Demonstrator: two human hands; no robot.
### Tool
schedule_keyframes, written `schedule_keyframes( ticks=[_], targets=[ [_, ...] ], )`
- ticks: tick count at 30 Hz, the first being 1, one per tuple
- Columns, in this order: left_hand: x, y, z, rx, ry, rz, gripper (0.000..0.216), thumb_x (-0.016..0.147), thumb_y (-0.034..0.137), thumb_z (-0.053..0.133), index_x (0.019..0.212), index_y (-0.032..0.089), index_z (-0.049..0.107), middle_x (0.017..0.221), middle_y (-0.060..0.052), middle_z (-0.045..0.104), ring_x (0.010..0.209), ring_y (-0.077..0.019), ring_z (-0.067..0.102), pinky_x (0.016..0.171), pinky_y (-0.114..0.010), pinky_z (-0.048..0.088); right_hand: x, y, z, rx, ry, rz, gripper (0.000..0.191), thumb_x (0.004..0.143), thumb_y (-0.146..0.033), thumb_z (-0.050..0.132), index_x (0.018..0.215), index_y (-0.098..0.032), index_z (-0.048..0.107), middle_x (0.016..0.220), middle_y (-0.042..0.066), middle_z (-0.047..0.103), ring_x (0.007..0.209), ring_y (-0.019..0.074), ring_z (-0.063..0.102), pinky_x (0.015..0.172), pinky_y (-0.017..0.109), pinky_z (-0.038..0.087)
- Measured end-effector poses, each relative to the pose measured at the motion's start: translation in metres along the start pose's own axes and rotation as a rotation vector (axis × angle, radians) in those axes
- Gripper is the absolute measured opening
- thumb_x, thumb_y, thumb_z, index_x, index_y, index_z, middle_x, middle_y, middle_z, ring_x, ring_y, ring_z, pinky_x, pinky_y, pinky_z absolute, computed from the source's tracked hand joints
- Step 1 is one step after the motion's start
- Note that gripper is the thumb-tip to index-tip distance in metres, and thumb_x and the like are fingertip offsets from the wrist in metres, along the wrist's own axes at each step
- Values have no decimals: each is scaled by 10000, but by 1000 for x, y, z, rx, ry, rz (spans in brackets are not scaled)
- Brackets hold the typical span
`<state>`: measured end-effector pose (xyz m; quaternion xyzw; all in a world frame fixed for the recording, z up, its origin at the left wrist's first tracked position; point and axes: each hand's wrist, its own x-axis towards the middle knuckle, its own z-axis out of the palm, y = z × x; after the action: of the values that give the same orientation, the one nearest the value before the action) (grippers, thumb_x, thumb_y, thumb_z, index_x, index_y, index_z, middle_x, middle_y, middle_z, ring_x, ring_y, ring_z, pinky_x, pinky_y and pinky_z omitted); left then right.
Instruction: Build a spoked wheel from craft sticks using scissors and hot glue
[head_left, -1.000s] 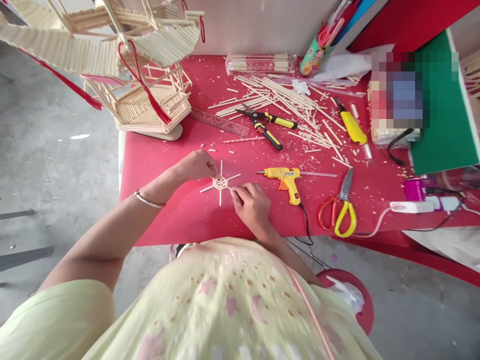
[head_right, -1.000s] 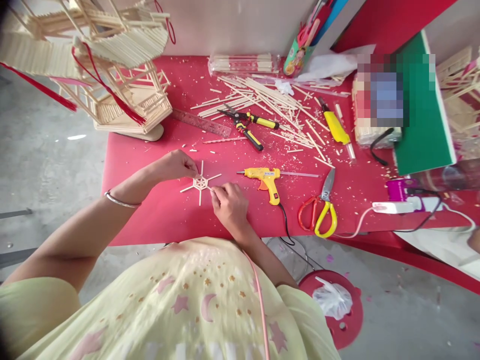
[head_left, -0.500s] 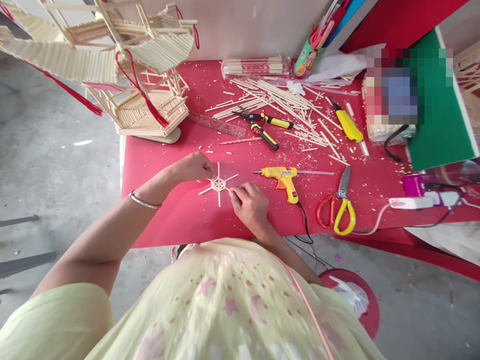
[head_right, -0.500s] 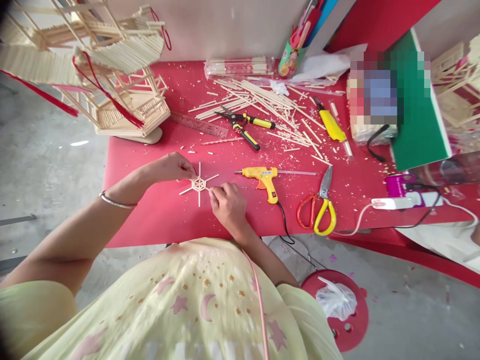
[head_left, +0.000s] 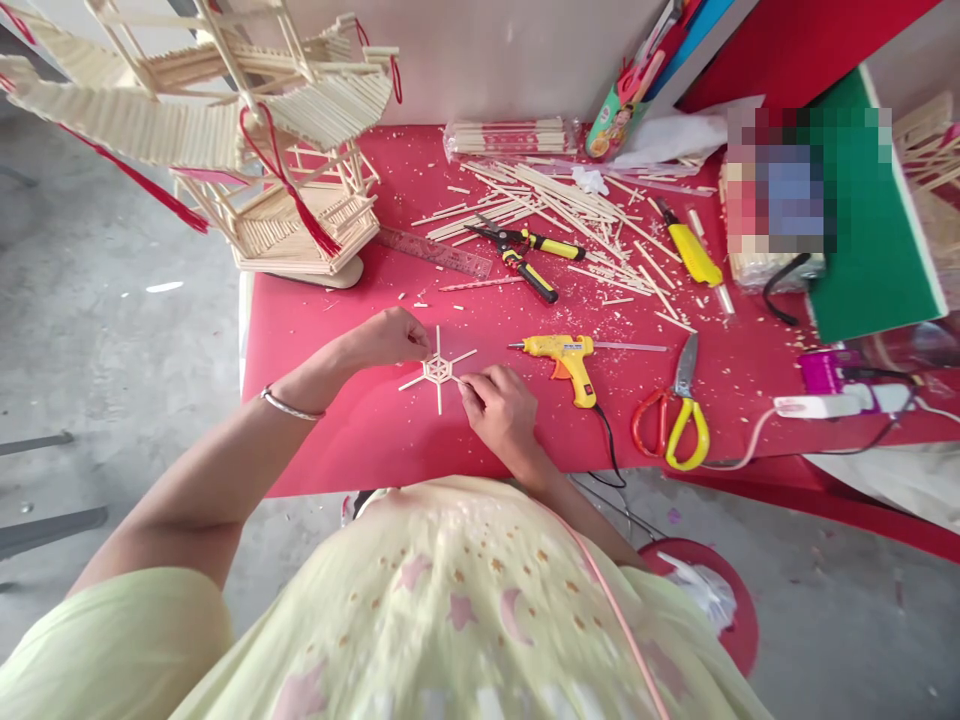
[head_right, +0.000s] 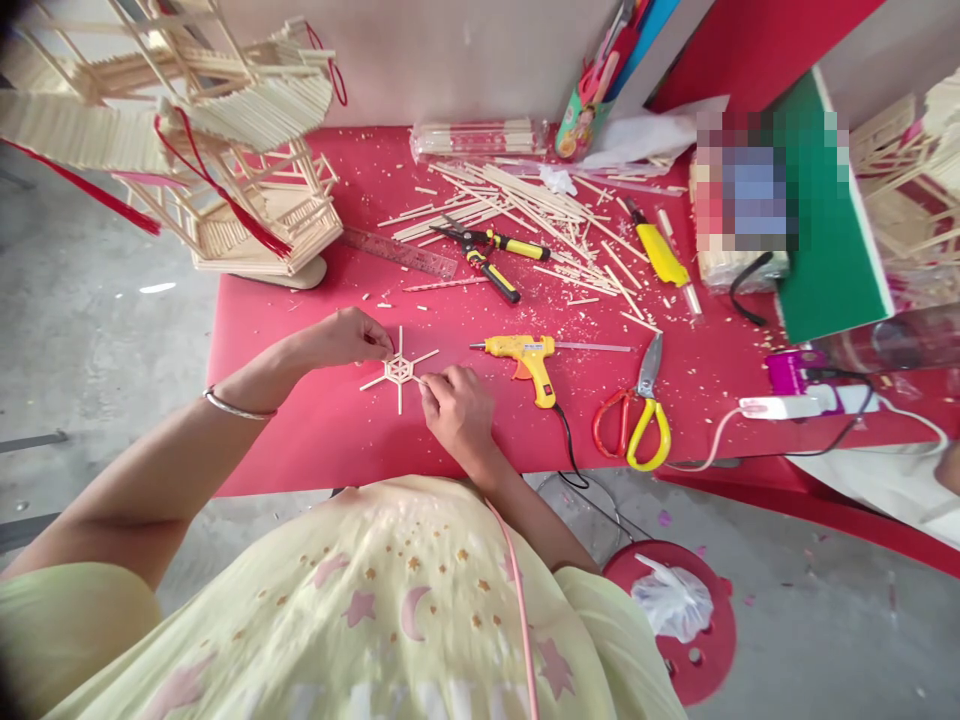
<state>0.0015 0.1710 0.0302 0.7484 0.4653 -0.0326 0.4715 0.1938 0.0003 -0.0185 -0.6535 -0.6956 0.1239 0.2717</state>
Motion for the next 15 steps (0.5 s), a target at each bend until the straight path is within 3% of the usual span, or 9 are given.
schedule_keyframes(
  ticks=[4, 7, 12, 15],
  targets=[
    [-6, 2, -1, -157, 70, 40, 167, 700, 307, 742, 770, 164, 791, 654, -20, 694, 583, -116, 557, 520, -204, 374, 0, -2, -3, 30, 2, -1, 269, 1046, -378, 535, 1122, -238, 752, 998, 71, 694, 977, 200, 616, 846, 304, 471],
    [-17, 11, -4, -351, 56, 55, 197, 724, 338, 795, 823, 169, 774, 727, -37, 721, 594, -105, 577, 516, -186, 407, 0, 0, -15, 74, 35, 1, 274, 1047, -377, 533, 1160, -233, 738, 1044, 73, 706, 990, 187, 647, 874, 293, 499],
    [-30, 21, 0, -750, -22, 63, 293, 719, 377, 870, 830, 132, 755, 730, -105, 748, 508, -128, 613, 448, -217, 467, -5, 22, -57, -36, 222, 92, 269, 1037, -347, 540, 1161, -218, 742, 1092, 89, 723, 1034, 208, 660, 935, 320, 497],
    [-30, 23, 8, -963, -13, 96, 295, 692, 334, 910, 791, 117, 736, 710, -114, 750, 548, -162, 679, 458, -210, 504, -12, 44, -83, -204, 272, 216, 295, 1029, -359, 534, 1186, -219, 741, 1040, 92, 726, 995, 229, 655, 871, 330, 481]
  ],
)
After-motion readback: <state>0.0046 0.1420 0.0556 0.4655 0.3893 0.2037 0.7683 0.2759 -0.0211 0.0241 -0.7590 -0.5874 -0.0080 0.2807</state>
